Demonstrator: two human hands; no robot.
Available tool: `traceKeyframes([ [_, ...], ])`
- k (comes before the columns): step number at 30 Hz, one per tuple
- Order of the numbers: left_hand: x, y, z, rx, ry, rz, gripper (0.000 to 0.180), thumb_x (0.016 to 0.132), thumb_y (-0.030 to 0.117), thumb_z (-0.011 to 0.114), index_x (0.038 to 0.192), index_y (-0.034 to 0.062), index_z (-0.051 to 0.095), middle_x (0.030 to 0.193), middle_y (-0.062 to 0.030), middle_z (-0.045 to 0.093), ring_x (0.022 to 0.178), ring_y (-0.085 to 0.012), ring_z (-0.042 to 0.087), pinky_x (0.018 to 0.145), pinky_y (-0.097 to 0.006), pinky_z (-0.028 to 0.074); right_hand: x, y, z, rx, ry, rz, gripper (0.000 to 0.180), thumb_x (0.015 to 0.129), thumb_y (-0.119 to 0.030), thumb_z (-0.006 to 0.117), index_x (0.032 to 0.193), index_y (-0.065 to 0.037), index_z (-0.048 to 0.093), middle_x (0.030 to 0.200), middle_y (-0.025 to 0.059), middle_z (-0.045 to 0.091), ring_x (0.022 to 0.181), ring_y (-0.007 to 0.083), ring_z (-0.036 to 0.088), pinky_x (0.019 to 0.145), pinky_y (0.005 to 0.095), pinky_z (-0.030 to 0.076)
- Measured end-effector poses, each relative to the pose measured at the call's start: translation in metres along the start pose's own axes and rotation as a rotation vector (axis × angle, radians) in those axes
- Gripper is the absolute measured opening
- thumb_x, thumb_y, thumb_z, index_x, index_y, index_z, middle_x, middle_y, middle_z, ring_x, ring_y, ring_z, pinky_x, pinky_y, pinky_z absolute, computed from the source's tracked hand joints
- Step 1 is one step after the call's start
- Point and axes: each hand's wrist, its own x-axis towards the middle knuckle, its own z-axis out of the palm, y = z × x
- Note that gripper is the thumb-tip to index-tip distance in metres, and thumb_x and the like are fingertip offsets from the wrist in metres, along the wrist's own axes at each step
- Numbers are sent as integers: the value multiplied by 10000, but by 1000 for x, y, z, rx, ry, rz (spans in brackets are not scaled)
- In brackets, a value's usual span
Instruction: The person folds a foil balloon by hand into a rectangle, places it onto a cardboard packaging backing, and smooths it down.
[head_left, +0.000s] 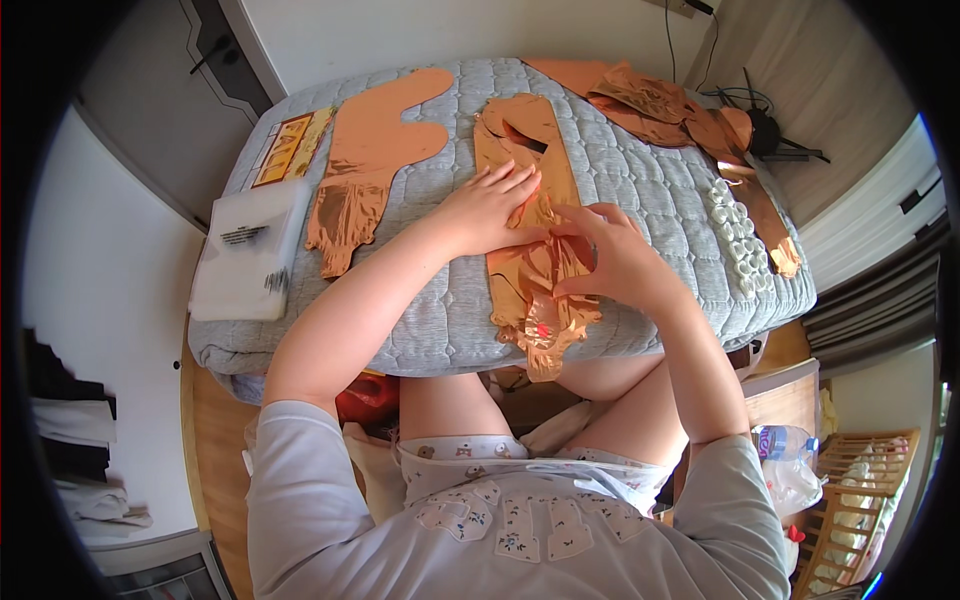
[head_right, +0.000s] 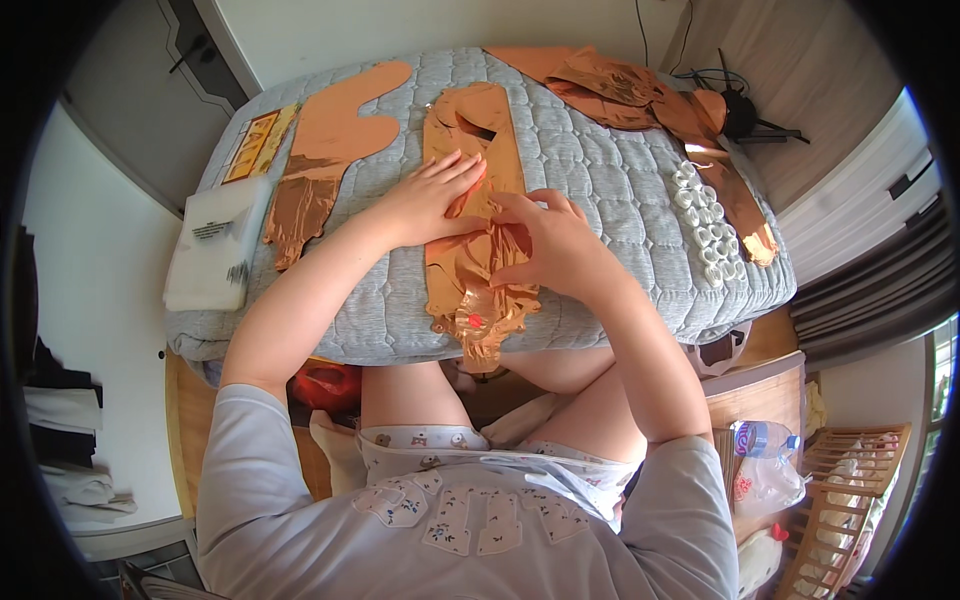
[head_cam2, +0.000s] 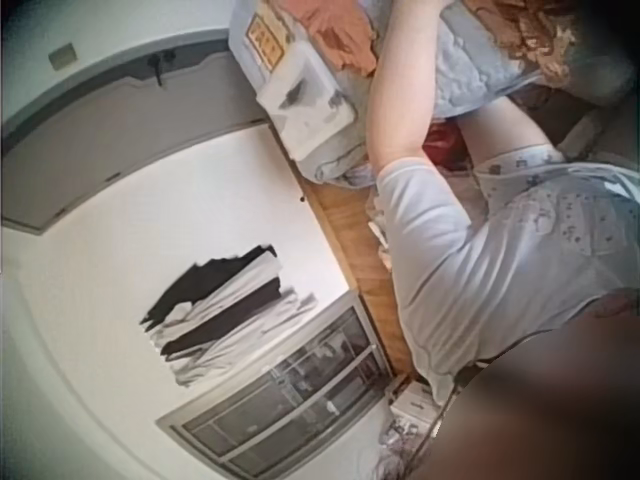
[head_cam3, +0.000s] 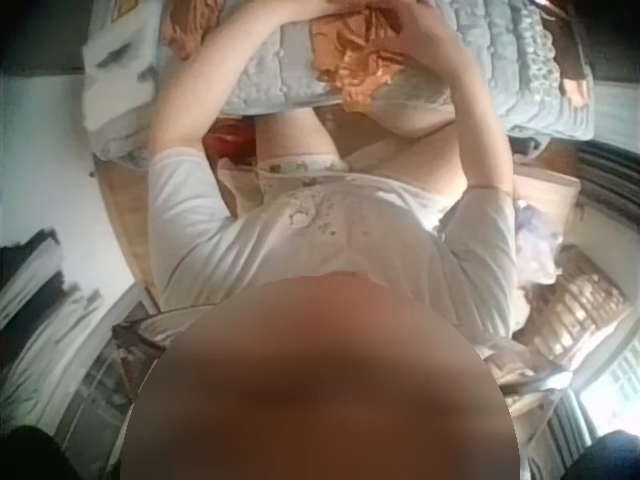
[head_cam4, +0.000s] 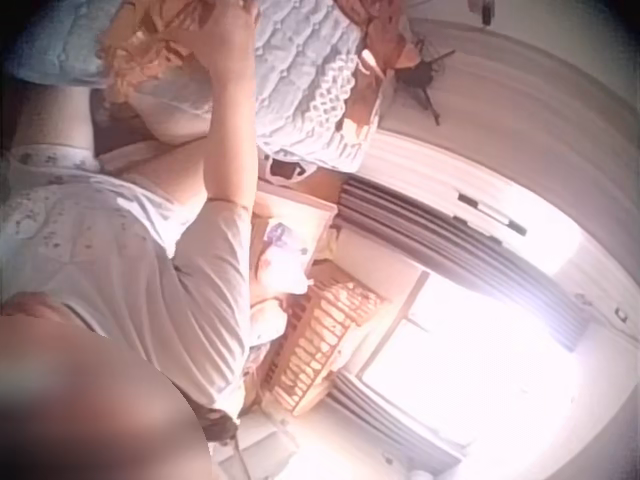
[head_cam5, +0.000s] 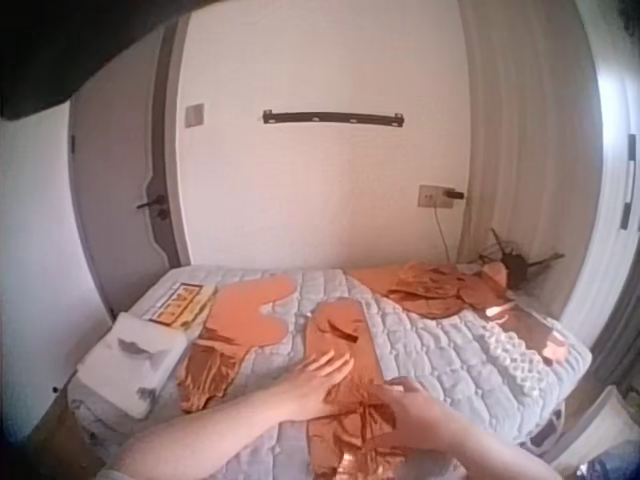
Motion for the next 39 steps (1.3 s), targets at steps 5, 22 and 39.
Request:
traceKeyframes([
  [5,1,3,-3,-26,-12,-42,1046,892,776,533,1602,47,290,1660,-160,303,1548,-365,238,1270,-453,202,11,-7,-9,-73,-153,91,1257,557,-333,970,1608,-200,292,1378,141,616,1386,337,425,1191,491,298],
  [22,0,3,-5,-27,-16,-37,1004,901,735,565,1583,34,338,1656,-148,319,1548,-362,241,1267,-436,219,18,-10,-10,-273,-338,10,1529,450,-563,967,1651,-160,110,1575,262,375,1524,429,229,1263,572,79],
  [39,0,-1,-3,-54,-15,-14,994,920,718,549,1599,41,288,1669,-162,279,1553,-364,220,1267,-446,209,-5,51,-6,67,18,-316,353,823,85,603,1142,-18,714,1276,170,661,1190,358,629,1030,422,502],
])
